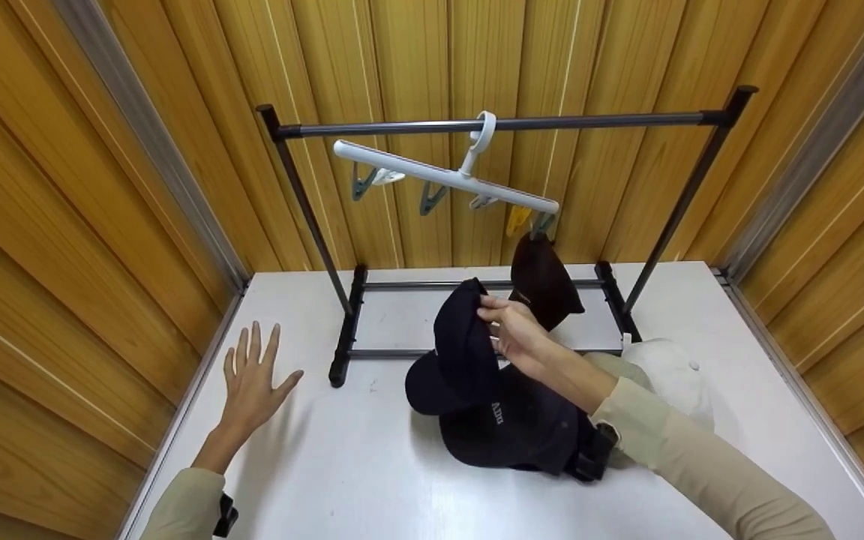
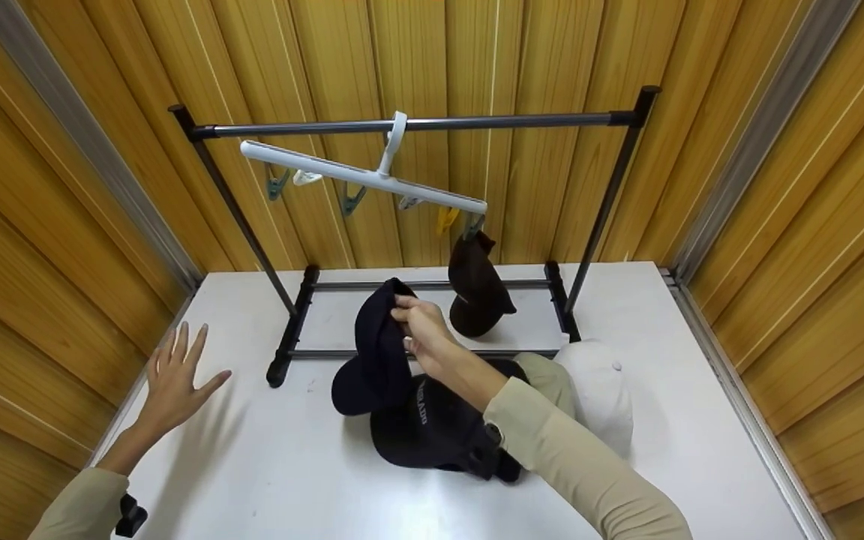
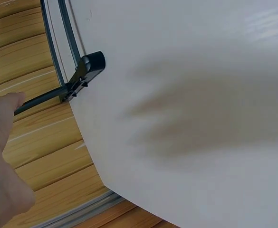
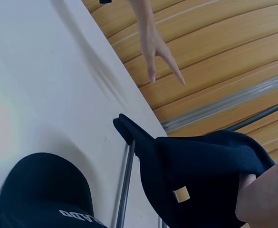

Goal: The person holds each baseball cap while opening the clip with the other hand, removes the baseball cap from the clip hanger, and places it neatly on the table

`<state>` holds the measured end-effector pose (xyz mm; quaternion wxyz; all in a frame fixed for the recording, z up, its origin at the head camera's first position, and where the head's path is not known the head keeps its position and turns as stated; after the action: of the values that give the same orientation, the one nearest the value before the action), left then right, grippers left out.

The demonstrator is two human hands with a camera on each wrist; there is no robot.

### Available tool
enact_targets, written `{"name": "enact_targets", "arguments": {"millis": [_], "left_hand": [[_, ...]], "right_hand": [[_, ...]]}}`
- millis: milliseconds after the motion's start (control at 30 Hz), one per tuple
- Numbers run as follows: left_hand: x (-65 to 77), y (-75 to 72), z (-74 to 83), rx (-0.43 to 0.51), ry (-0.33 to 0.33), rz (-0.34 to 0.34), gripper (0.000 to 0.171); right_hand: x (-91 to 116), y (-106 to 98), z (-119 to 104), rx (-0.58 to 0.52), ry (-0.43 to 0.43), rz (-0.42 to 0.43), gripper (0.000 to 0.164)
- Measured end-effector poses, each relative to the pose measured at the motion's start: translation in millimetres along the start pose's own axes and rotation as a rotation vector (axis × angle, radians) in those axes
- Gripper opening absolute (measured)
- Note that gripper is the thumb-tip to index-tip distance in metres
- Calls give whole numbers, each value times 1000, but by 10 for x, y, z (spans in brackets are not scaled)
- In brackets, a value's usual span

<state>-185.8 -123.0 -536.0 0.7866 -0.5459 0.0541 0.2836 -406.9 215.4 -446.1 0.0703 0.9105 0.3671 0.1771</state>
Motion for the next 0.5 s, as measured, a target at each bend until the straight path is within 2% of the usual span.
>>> {"name": "enact_targets", "arguments": {"millis": [233, 500], "left_hand": [[32, 11, -61, -25, 15, 1, 83], [31, 45, 0, -19, 44, 22, 78]], "right_hand": [[64, 104, 102, 30, 31, -86, 23], [92, 164, 265, 23, 67, -122, 23]]}}
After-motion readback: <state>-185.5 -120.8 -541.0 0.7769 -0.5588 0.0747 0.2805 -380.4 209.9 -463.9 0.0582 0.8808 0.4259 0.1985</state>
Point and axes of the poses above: each hand's wrist, its own x-axis away from the middle knuckle, its own y-axis out of the palm, z = x × y, the point moved 5 cm from there along -x, towards the middle knuckle, and after that the axes turned 5 degrees about x, right-handed, at the moved point
